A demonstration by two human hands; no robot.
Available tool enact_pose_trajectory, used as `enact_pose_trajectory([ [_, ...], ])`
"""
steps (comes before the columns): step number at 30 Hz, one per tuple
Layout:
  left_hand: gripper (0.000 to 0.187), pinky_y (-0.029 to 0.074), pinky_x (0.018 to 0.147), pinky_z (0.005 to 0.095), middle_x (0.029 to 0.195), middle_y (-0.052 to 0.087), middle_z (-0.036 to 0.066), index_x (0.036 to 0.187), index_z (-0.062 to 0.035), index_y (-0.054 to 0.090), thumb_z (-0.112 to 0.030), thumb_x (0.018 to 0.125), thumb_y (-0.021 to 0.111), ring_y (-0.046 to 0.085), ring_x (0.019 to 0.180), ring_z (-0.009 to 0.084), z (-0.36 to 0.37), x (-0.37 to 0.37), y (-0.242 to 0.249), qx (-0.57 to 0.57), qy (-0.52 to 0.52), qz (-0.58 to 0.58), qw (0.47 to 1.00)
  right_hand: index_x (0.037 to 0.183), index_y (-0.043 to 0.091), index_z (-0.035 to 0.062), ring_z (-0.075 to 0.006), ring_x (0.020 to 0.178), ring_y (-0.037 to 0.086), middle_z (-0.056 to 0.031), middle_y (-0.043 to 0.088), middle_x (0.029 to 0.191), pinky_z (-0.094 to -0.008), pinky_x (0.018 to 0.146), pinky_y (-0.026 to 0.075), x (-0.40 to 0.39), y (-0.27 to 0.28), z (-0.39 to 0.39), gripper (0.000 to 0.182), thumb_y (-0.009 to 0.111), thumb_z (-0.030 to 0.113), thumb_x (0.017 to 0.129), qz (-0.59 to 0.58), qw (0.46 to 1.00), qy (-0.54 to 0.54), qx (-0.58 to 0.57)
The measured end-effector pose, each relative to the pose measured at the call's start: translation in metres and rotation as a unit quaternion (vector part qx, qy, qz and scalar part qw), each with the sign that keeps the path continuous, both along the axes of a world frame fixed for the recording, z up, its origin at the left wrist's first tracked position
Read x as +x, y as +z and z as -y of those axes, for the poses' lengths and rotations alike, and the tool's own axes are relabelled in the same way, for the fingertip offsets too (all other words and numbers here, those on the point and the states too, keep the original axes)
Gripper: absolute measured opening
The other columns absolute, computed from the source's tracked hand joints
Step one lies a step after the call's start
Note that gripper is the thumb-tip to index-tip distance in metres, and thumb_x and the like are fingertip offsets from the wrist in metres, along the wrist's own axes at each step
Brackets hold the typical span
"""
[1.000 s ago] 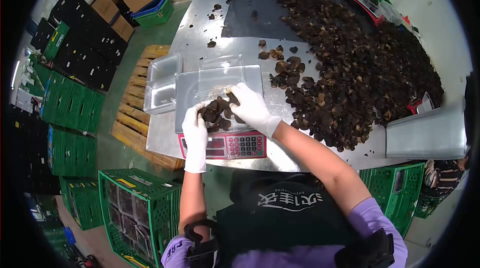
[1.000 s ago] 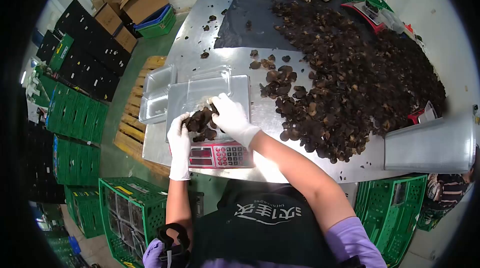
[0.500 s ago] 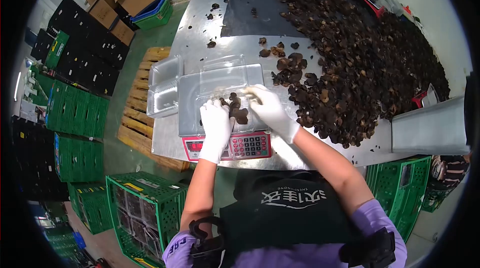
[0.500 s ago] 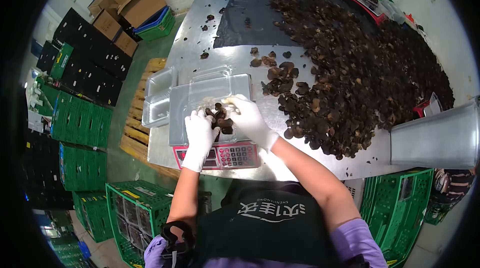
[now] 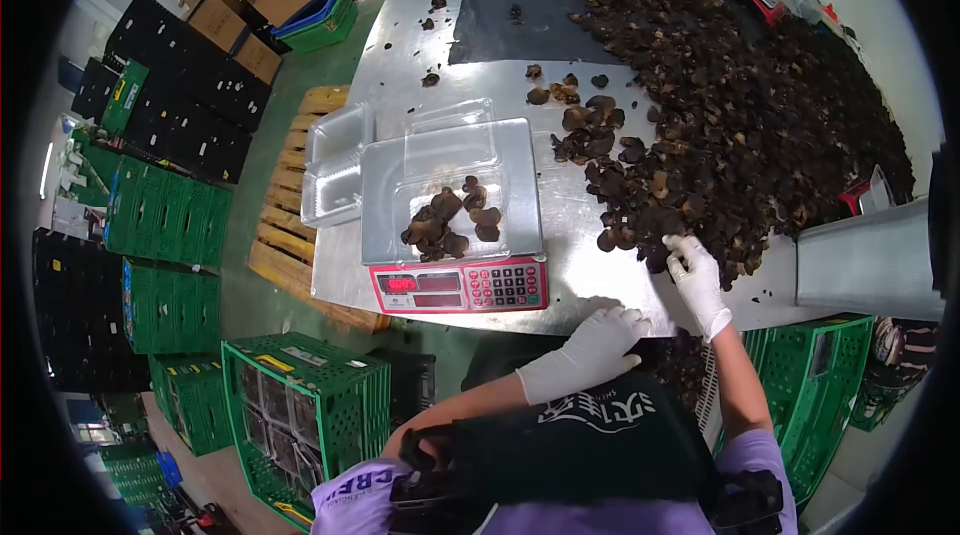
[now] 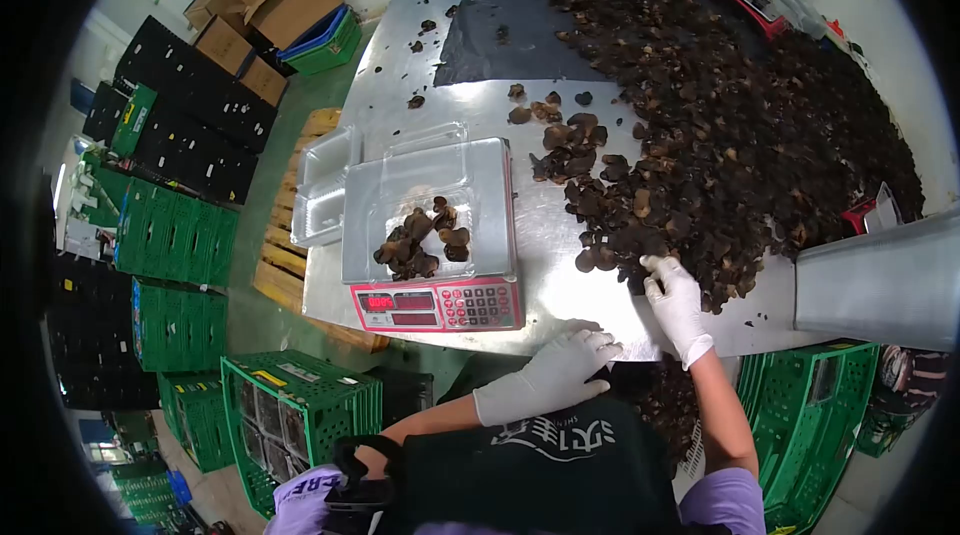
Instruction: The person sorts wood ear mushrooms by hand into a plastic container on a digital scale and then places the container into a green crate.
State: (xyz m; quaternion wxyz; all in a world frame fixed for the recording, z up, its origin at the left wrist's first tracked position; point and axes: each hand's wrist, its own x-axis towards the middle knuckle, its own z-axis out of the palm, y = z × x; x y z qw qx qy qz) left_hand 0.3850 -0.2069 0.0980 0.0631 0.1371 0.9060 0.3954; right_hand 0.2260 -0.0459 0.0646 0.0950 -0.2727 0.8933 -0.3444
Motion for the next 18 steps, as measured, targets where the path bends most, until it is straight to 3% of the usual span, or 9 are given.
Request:
enact_pose_trajectory([
  [3,0.037,0.044,0.091,0.0429,0.104,0.06,0.016,0.107,-0.0029,0.06,-0.019,0.074,0.066,0.056,0.104,0.0335,0.019,-0.007,-0.015,-0.062,0.086,-0.029,0.994,0.125,0.053,0.0069,-0.0303,0.118,0.048,-0.0135,0.053,0.124,-0.0406,0.098,0.038,0.004,-0.015,0.015,0.049,0.063,0.011,0.077,-0.183,0.979,-0.017,0.083],
  [4,0.031,0.045,0.086,0.0435,0.098,0.061,0.015,0.101,-0.0041,0.062,-0.019,0.073,0.065,0.057,0.096,0.0339,0.037,-0.007,-0.007,-0.023,0.204,-0.069,0.976,0.132,0.046,0.0065,-0.0326,0.128,0.038,-0.0144,0.044,0.136,-0.0429,0.105,0.029,0.011,-0.021,0.022,0.061,0.065,0.02,0.077,-0.158,0.981,-0.011,0.108],
  [5,0.022,0.046,0.081,0.0444,0.091,0.061,0.013,0.091,-0.0063,0.064,-0.019,0.072,0.064,0.057,0.089,0.0321,0.056,-0.011,-0.009,-0.109,0.285,-0.147,0.941,0.133,0.044,0.0079,-0.0334,0.13,0.036,-0.016,0.042,0.137,-0.0462,0.107,0.026,0.016,-0.042,0.025,0.064,0.067,0.026,0.076,-0.167,0.979,0.003,0.117],
  [7,0.013,0.043,0.073,0.0446,0.088,0.06,0.01,0.085,-0.0108,0.065,-0.017,0.073,0.065,0.056,0.083,0.0298,0.11,-0.02,0.022,-0.234,0.368,-0.053,0.898,0.133,0.046,0.0084,-0.0323,0.134,0.032,-0.0168,0.041,0.138,-0.0489,0.111,0.021,0.036,-0.061,0.034,0.065,0.069,0.027,0.075,-0.16,0.967,0.046,0.191],
  [8,0.012,0.041,0.072,0.0426,0.084,0.057,0.008,0.083,-0.0118,0.064,-0.017,0.073,0.068,0.055,0.082,0.0289,0.13,-0.021,0.018,-0.274,0.433,-0.213,0.832,0.133,0.046,0.0084,-0.0324,0.135,0.031,-0.0166,0.041,0.138,-0.0498,0.111,0.02,0.042,-0.069,0.035,0.066,0.07,0.028,0.075,-0.16,0.968,0.05,0.185],
  [9,0.015,0.04,0.073,0.0405,0.082,0.055,0.008,0.083,-0.0113,0.064,-0.018,0.071,0.071,0.054,0.082,0.0275,0.148,-0.024,0.02,-0.321,0.465,-0.21,0.798,0.133,0.046,0.0084,-0.0324,0.135,0.031,-0.0164,0.041,0.138,-0.0506,0.112,0.018,0.047,-0.073,0.036,0.066,0.07,0.03,0.075,-0.16,0.969,0.056,0.179],
  [11,0.017,0.041,0.075,0.0395,0.086,0.056,0.009,0.08,-0.0085,0.066,-0.019,0.068,0.073,0.055,0.086,0.0277,0.171,-0.032,0.02,-0.423,0.479,-0.112,0.761,0.131,0.048,0.0081,-0.0333,0.134,0.032,-0.0163,0.042,0.138,-0.0499,0.111,0.02,0.051,-0.065,0.033,0.063,0.069,0.029,0.075,-0.17,0.968,0.045,0.177],
  [13,0.016,0.042,0.075,0.0399,0.085,0.058,0.009,0.075,-0.0088,0.067,-0.02,0.066,0.073,0.057,0.087,0.028,0.192,-0.034,0.003,-0.41,0.442,-0.084,0.793,0.126,0.052,0.0078,-0.0337,0.132,0.034,-0.0161,0.043,0.137,-0.0479,0.109,0.023,0.048,-0.059,0.029,0.057,0.069,0.026,0.075,-0.178,0.978,0.02,0.105],
  [18,0.011,0.046,0.065,0.0395,0.075,0.057,0.01,0.073,-0.0056,0.066,-0.015,0.07,0.07,0.057,0.071,0.0293,0.185,-0.014,0.03,-0.277,0.51,-0.212,0.787,0.106,0.062,0.0067,-0.0313,0.12,0.048,-0.0125,0.054,0.123,-0.0407,0.097,0.04,0.031,-0.037,0.01,0.034,0.069,0.012,0.072,-0.155,0.988,-0.001,0.014],
])
